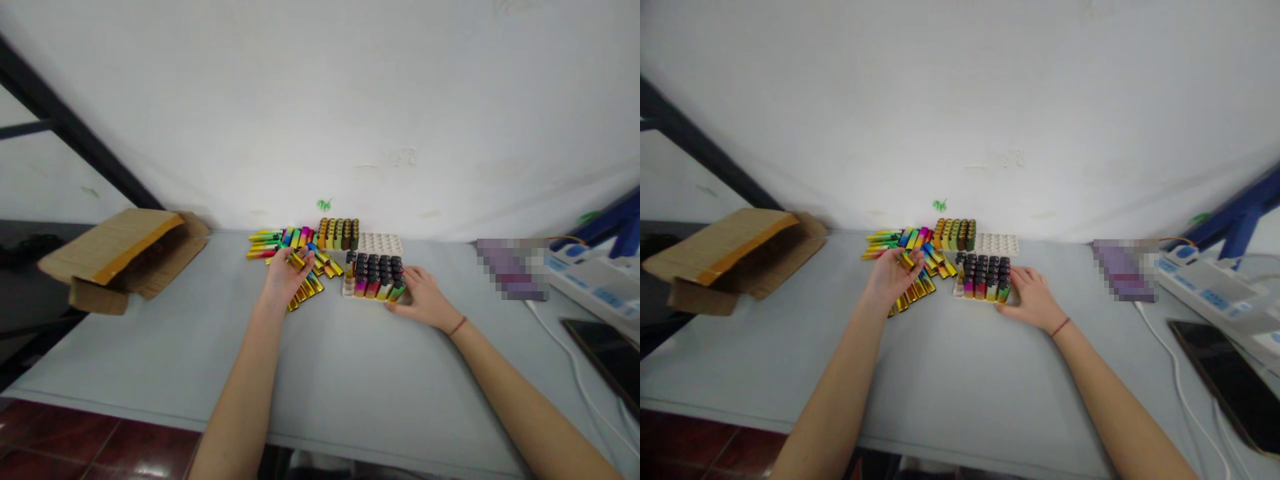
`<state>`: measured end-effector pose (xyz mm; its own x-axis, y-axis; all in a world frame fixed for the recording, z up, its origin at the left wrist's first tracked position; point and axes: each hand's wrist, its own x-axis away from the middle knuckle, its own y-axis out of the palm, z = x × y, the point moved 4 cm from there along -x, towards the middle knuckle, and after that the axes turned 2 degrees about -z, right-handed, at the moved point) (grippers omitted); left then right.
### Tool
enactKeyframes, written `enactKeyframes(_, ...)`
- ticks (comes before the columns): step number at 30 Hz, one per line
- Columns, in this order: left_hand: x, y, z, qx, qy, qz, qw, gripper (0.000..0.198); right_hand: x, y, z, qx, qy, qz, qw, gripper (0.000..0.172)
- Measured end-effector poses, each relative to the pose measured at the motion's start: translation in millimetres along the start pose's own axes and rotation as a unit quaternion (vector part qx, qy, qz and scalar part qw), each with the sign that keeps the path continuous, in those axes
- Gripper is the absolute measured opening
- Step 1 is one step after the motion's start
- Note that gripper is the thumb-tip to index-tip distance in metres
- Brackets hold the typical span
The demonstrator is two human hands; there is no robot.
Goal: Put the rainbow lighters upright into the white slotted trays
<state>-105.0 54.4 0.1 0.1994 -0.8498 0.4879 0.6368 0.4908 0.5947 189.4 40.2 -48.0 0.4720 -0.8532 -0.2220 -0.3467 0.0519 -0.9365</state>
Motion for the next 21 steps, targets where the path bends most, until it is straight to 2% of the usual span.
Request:
enactKeyframes(2,1,0.5,-2,-0.053,0.03,-0.01,0.998,0.016,0,0,0,0.0,0.001,0.0,1.0,0.068)
enactKeyframes(5,1,1.7,-4,-0.15,0.121,-0.043,0.98,0.004,0,-1,-1,0.001,0.003,-0.001,1.0,0.067)
enactKeyframes(9,5,9.0,-14,-0.28,0.199,-0.108,0.933,0.02,0,-1,-1,-0.001,0.001,-0.001,1.0,0.067)
enactKeyframes(11,7,13.1,-21,-0.31,0.199,-0.129,0.921,0.028,0,0,0,-0.002,-0.001,-0.002,1.0,0.068)
enactKeyframes(13,9,16.8,-28,-0.309,0.18,-0.15,0.922,0.031,0,0,0,-0.004,-0.002,-0.003,1.0,0.068)
enactKeyframes(17,9,21.5,-34,-0.288,0.184,-0.185,0.921,0.027,0,-1,-1,-0.005,0.0,-0.001,1.0,0.067)
enactKeyframes(21,6,20.4,-37,-0.261,0.194,-0.189,0.926,0.02,0,-2,-3,-0.007,-0.002,-0.002,1.0,0.067)
